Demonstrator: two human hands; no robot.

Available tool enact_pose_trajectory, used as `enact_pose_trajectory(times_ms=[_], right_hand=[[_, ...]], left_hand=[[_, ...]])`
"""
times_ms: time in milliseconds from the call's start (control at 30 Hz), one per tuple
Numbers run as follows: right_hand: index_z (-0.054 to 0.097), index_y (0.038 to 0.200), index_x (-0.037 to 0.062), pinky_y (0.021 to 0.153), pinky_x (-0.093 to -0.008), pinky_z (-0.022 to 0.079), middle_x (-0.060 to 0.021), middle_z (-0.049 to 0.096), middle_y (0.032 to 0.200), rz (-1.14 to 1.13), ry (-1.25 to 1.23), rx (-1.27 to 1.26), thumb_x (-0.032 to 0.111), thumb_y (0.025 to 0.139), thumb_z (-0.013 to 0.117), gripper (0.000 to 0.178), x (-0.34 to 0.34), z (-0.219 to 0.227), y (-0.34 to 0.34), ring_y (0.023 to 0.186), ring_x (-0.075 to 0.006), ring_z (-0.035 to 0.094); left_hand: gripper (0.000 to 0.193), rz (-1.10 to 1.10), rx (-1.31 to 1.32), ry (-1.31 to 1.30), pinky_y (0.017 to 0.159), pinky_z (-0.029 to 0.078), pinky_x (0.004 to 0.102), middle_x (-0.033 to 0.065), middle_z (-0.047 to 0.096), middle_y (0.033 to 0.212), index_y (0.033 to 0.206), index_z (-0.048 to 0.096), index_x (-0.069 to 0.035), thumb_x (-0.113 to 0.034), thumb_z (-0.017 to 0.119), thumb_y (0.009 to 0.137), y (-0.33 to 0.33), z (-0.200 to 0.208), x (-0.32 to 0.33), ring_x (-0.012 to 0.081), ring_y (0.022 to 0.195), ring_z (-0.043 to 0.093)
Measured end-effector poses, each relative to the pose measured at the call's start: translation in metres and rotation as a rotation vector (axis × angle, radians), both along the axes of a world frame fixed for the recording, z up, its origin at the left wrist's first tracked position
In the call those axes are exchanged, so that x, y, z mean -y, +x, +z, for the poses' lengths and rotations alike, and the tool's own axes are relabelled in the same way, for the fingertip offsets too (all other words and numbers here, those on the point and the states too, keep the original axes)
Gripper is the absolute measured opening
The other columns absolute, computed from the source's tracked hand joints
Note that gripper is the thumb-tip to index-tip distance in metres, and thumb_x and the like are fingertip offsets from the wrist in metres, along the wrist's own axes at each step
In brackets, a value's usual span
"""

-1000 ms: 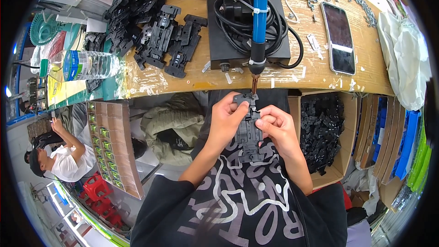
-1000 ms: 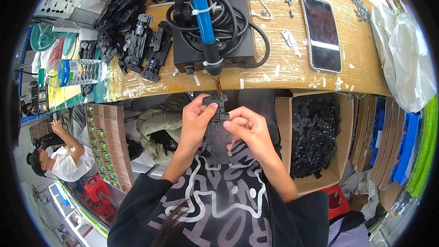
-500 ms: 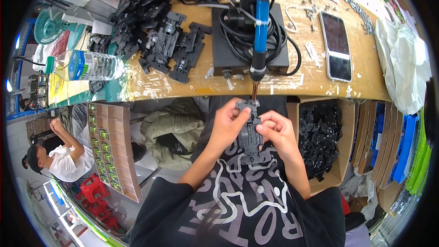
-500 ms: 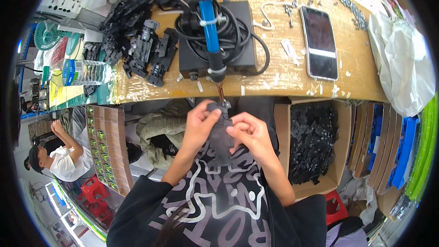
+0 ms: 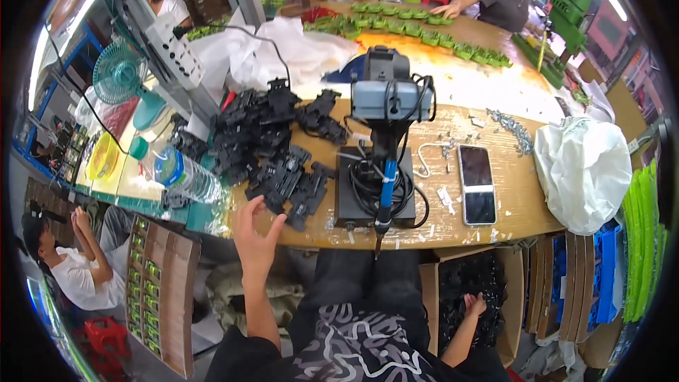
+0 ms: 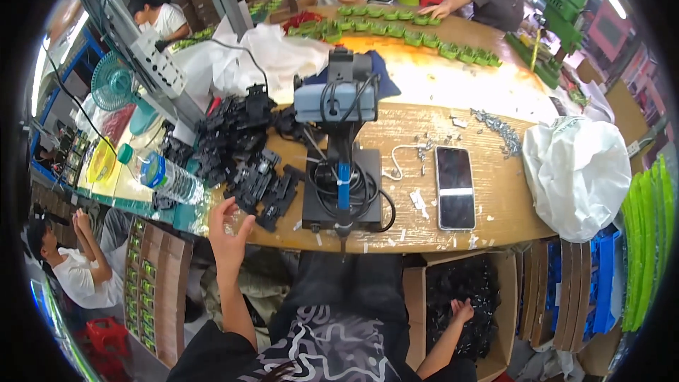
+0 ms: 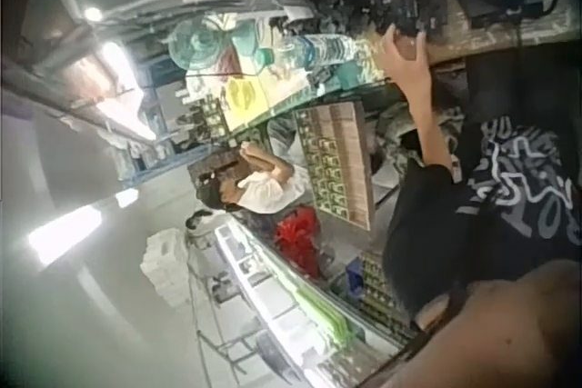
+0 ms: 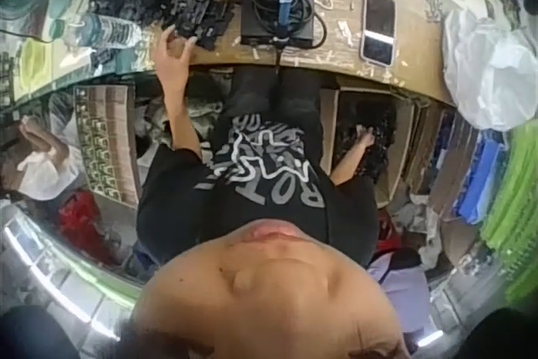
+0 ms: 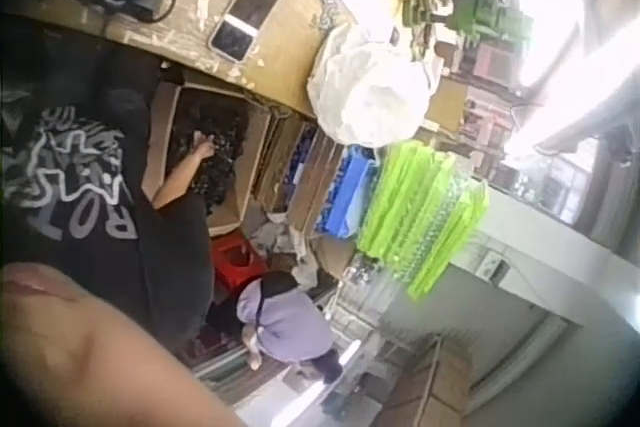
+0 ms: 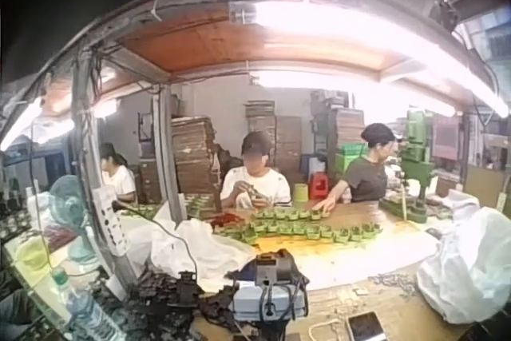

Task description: The person retrieves plastic parts from a sack, places small metal components into each part, and presses them against the tip of a heated tool on the workbench.

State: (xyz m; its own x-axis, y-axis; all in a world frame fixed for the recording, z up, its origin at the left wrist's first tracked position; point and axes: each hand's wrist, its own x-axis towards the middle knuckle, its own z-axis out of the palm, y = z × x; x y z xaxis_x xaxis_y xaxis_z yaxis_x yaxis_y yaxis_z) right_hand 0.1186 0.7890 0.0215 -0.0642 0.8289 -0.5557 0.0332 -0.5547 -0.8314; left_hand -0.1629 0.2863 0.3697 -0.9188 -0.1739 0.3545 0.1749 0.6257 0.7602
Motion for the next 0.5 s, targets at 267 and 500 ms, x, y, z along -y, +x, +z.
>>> enact_pose_trajectory(times_ms=[267, 500], right_hand=[[0.046, 0.098, -0.0002, 0.060, -0.0306, 0.052, -0.0143, 0.056, 0.086, -0.003, 0.251, -0.190, 0.023, 0.078, 0.059, 0.033, -0.006, 0.100, -0.041, 0.068, -0.0217, 0.058], [0.044, 0.106, 0.0002, 0.071, -0.0270, 0.048, -0.0113, 0.054, 0.091, 0.247, 0.788, -0.326, 0.010, 0.081, 0.053, 0.028, 0.050, 0.314, -0.156, 0.073, -0.0161, 0.056]], left_hand=[[0.052, 0.024, -0.161, -0.264, 0.090, 0.029, 0.0369, 0.0118, 0.044, 0.111, 0.110, 0.044, -0.002, -0.020, 0.067, 0.067, -0.032, -0.018, 0.002, 0.0292, 0.105, 0.037], [0.048, 0.003, -0.129, -0.255, 0.091, 0.029, 0.0381, 0.0117, 0.047, 0.108, 0.108, 0.047, -0.003, -0.019, 0.066, 0.068, -0.040, -0.023, -0.001, 0.0288, 0.106, 0.038]])
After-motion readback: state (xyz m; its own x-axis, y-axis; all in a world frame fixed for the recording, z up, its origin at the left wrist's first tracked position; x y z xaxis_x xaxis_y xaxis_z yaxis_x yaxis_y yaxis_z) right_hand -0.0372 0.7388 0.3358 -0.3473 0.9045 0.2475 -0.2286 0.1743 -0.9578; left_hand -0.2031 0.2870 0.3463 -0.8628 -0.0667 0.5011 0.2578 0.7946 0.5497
